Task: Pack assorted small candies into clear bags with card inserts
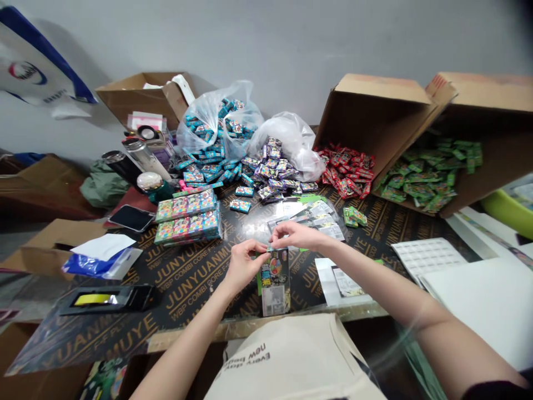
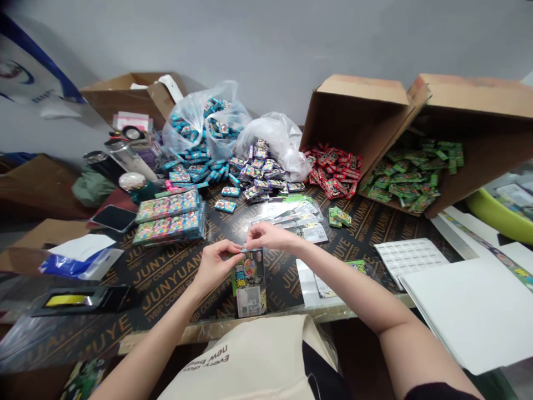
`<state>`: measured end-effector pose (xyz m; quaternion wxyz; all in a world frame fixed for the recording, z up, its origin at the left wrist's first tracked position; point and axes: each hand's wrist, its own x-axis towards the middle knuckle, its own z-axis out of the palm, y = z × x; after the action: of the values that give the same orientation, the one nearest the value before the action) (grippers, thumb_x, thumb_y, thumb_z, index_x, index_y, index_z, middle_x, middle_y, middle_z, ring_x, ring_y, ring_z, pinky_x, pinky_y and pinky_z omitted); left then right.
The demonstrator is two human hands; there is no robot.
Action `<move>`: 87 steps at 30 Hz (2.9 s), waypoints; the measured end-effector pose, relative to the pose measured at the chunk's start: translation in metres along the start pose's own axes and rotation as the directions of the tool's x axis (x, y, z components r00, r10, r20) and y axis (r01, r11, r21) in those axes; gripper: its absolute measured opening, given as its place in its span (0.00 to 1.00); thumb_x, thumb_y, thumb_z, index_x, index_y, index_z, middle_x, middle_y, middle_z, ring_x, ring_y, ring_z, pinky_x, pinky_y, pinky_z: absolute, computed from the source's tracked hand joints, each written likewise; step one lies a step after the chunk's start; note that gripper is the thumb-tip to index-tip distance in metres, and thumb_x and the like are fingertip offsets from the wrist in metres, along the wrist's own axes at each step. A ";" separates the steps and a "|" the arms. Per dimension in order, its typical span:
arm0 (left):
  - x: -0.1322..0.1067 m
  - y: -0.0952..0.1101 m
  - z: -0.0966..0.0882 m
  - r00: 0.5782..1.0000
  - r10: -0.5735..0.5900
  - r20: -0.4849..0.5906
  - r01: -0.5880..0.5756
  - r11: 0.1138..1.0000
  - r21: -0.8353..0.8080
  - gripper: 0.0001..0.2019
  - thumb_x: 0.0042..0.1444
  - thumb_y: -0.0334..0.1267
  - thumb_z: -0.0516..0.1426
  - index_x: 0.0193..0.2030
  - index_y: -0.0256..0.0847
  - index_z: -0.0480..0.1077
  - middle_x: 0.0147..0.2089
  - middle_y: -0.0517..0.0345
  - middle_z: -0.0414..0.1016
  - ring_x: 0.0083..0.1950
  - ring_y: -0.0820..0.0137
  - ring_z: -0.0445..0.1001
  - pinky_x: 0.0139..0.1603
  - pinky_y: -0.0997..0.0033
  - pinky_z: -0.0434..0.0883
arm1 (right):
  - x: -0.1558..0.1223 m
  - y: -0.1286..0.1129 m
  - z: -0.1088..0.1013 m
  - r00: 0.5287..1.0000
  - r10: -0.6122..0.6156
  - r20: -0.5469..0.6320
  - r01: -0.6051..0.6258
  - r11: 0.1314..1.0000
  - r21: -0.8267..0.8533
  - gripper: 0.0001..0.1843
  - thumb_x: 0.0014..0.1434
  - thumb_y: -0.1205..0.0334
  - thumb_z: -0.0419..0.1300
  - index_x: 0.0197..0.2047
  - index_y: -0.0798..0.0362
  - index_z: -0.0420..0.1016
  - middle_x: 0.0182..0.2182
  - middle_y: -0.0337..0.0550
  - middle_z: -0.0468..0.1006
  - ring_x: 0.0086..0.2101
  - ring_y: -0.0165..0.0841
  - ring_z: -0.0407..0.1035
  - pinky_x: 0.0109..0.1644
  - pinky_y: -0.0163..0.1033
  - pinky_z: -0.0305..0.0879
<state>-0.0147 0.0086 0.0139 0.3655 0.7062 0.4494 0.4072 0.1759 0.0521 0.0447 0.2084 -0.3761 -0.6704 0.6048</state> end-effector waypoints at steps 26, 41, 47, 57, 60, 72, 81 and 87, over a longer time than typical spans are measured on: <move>-0.028 0.007 -0.030 0.991 -0.079 -0.105 0.080 0.997 0.003 0.13 0.53 0.39 0.56 0.45 0.38 0.71 0.41 0.55 0.76 0.41 0.66 0.74 0.43 0.68 0.69 | -0.010 0.038 0.009 0.876 0.080 -0.476 0.028 0.976 0.217 0.22 0.50 0.60 0.57 0.49 0.49 0.60 0.38 0.43 0.75 0.39 0.32 0.70 0.40 0.37 0.65; 0.024 -0.105 -0.106 0.991 0.132 -0.023 -0.044 0.481 0.876 0.26 0.58 0.44 0.47 0.60 0.33 0.57 0.61 0.36 0.57 0.64 0.49 0.50 0.59 0.41 0.46 | -0.054 0.117 -0.095 0.875 -0.003 -0.485 -0.448 0.375 -0.811 0.40 0.27 0.49 0.71 0.46 0.51 0.67 0.42 0.51 0.66 0.45 0.47 0.59 0.46 0.50 0.52; 0.008 -0.068 -0.054 0.981 0.069 -0.180 0.032 0.861 0.507 0.25 0.56 0.45 0.51 0.59 0.37 0.59 0.62 0.43 0.58 0.64 0.59 0.54 0.62 0.50 0.50 | -0.044 0.115 -0.107 0.894 -0.071 -0.442 -0.216 0.796 -0.565 0.19 0.36 0.51 0.67 0.21 0.52 0.62 0.21 0.36 0.66 0.28 0.33 0.61 0.37 0.40 0.56; -0.007 -0.003 0.046 0.936 -0.250 0.246 0.343 0.499 -0.796 0.41 0.46 0.61 0.53 0.62 0.38 0.53 0.57 0.45 0.65 0.59 0.56 0.62 0.58 0.58 0.58 | -0.014 0.040 0.027 0.742 0.056 -0.668 0.184 0.941 0.283 0.19 0.46 0.50 0.62 0.35 0.50 0.59 0.22 0.34 0.67 0.24 0.30 0.63 0.31 0.37 0.61; -0.007 0.015 0.045 0.887 -0.297 0.353 0.439 0.307 -0.844 0.37 0.50 0.62 0.45 0.58 0.35 0.60 0.50 0.46 0.72 0.53 0.56 0.68 0.53 0.58 0.62 | -0.012 0.041 0.062 0.570 -0.027 -0.821 0.112 0.993 0.045 0.27 0.42 0.52 0.65 0.44 0.49 0.60 0.34 0.40 0.69 0.34 0.34 0.65 0.40 0.41 0.62; -0.024 -0.003 0.033 0.855 -0.279 0.437 0.517 0.511 -0.686 0.35 0.43 0.48 0.59 0.59 0.41 0.58 0.54 0.49 0.69 0.52 0.56 0.67 0.49 0.61 0.63 | -0.032 0.017 0.024 0.770 -0.422 -0.478 0.156 0.852 -0.499 0.12 0.43 0.55 0.66 0.27 0.51 0.70 0.27 0.41 0.70 0.34 0.37 0.62 0.43 0.43 0.56; -0.024 0.009 0.017 0.859 -0.307 0.410 0.495 0.703 -0.511 0.27 0.40 0.37 0.64 0.50 0.36 0.68 0.46 0.52 0.74 0.48 0.61 0.69 0.51 0.64 0.62 | -0.041 0.027 0.005 0.968 -0.201 -0.148 0.120 0.894 -0.432 0.28 0.46 0.52 0.64 0.51 0.47 0.66 0.36 0.42 0.72 0.40 0.39 0.61 0.48 0.45 0.56; -0.024 0.009 0.024 0.837 -0.399 0.375 0.547 0.641 -0.538 0.16 0.49 0.42 0.57 0.41 0.33 0.73 0.33 0.55 0.76 0.32 0.69 0.70 0.36 0.73 0.64 | -0.032 0.031 0.016 0.893 -0.216 -0.395 0.128 0.963 -0.239 0.29 0.45 0.54 0.65 0.51 0.47 0.66 0.32 0.39 0.70 0.35 0.35 0.65 0.44 0.42 0.61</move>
<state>0.0032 -0.0204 0.0062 0.7201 0.4407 0.4138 0.3404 0.1916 0.0168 0.0177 0.3594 -0.4550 -0.7001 0.4167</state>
